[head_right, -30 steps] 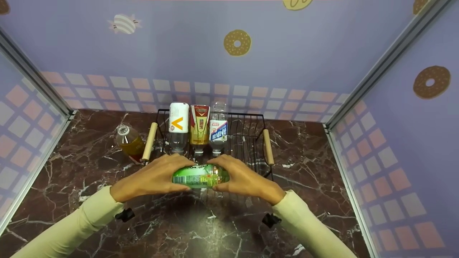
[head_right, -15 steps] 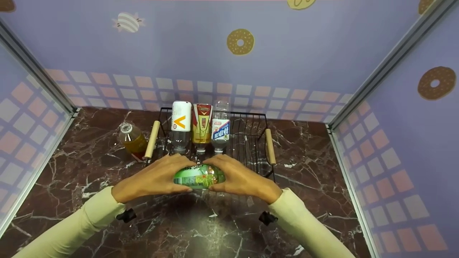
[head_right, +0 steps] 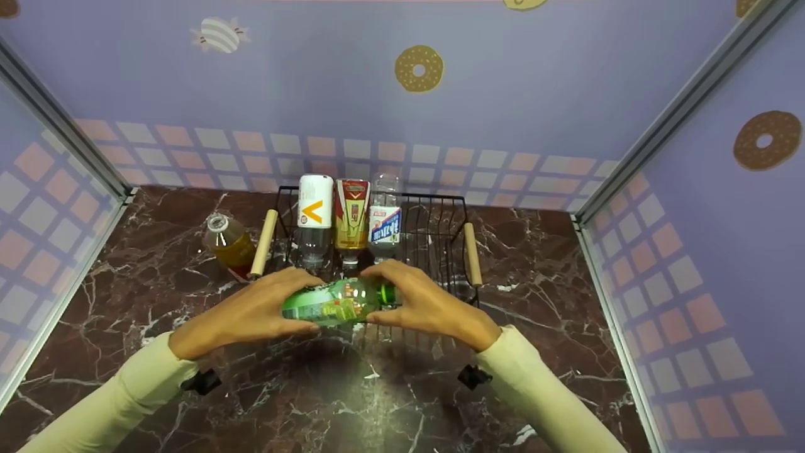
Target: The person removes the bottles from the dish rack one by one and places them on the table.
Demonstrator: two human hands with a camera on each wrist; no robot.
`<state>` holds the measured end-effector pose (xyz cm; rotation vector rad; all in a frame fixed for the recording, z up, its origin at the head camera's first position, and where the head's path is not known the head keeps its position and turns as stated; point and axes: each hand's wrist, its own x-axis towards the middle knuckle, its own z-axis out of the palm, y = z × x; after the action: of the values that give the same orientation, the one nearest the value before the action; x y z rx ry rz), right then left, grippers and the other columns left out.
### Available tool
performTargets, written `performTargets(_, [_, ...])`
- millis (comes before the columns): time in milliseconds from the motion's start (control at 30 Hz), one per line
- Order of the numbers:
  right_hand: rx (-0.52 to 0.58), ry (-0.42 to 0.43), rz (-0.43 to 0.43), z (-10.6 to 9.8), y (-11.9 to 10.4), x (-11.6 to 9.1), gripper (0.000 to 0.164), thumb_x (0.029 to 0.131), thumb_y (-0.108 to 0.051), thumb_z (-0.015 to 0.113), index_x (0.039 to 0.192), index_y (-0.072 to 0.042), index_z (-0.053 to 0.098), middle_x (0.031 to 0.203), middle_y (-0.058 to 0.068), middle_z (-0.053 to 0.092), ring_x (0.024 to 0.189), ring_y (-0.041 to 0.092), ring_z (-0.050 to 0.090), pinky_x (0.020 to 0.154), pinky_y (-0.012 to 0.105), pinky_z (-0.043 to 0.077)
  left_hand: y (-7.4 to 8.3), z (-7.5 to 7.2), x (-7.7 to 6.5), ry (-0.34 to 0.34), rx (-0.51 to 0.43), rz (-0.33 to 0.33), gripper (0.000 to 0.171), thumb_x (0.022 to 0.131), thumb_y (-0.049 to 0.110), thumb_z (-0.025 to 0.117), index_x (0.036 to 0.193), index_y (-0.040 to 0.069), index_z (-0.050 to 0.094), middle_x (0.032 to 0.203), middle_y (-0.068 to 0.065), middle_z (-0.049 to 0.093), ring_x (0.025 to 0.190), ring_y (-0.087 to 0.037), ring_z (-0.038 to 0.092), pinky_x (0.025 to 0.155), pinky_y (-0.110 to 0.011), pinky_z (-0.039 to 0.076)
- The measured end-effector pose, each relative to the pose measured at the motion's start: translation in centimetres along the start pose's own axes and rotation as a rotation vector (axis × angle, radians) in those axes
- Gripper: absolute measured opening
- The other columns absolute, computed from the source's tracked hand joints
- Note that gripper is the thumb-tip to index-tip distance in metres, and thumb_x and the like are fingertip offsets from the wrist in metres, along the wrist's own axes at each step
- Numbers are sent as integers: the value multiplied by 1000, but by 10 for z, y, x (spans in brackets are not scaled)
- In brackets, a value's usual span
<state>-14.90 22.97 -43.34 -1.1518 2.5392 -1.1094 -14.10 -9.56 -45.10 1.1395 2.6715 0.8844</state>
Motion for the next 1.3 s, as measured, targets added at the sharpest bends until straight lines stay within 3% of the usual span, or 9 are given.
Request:
performTargets(100, [-3,21,7,-2,2,0,63,92,-22,92,146,-4,63,141,7,70,127,26,68,111,49,58,-2,-5,-6,18,-16,-24,70,92,33,90,146,-1,63,134,-14,70,117,-27,67,105,-46,61])
performTargets(533, [56,112,16,-7,22,1,59,92,-15,91,144,-2,64,134,13,71,116,26,70,103,47,63,-14,-15,-31,137,-101,-93,65,89,22,92,143,2,64,133,-12,69,105,-22,65,90,-41,64])
performTargets(833, [97,188,67,-7,35,-4,60,90,-11,92,143,0,66,139,17,68,120,29,70,106,53,61,-25,-19,-46,250,-171,-149,61,87,15,93,140,1,64,130,-13,69,100,-22,63,85,-40,61])
performTargets(967, [104,204,96,-7,38,-7,61,89,-9,92,143,1,66,142,16,67,122,26,69,108,50,60,-28,-21,-51,291,-173,-166,63,86,15,94,140,0,64,129,-14,69,99,-21,63,83,-39,60])
performTargets(1067, [99,215,102,-6,40,-8,60,89,-9,92,143,1,66,143,15,67,123,31,69,110,47,60,-30,-21,-55,322,-177,-171,66,85,11,95,141,-1,62,129,-15,69,99,-22,64,82,-38,60])
performTargets(1300, [88,237,99,-5,42,-11,56,91,-9,91,141,-1,68,146,14,66,125,32,69,109,46,60,-38,-23,-65,437,-200,-175,68,82,4,95,140,-2,61,128,-14,69,104,-25,66,87,-43,59])
